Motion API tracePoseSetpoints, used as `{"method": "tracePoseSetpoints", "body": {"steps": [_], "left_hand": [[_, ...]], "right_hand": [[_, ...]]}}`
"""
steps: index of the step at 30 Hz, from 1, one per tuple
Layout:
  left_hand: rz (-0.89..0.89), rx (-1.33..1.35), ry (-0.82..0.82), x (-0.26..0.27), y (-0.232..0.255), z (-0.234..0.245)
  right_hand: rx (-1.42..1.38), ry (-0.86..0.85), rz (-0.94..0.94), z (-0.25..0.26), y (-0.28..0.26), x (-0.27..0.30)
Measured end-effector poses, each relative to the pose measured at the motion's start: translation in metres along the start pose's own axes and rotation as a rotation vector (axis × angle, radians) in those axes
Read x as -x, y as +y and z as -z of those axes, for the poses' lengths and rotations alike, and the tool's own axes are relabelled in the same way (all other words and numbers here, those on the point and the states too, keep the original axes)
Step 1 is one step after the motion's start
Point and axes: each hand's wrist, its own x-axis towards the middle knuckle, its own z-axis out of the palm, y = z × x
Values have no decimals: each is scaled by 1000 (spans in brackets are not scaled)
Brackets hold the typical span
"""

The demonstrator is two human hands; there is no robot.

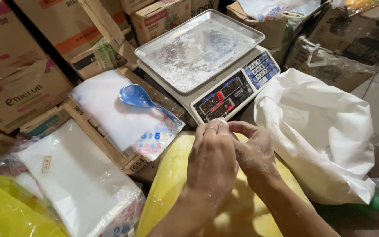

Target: The person scoops white powder from a large sack into small plastic bags, places each bag on a digital scale to check weight, and ties the bags closed. The process is repeated multiple times in a cluttered storage area with stacked boxes.

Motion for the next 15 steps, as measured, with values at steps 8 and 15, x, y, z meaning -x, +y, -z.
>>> {"method": "tracePoseSetpoints", "body": {"steps": [8, 15], "left_hand": [[116, 117, -97, -7, -12, 34], [313, 395, -55, -18, -26, 39]], "right_hand": [[-54, -75, 206, -9, 4, -1], [-36, 9, 153, -13, -4, 11]]}}
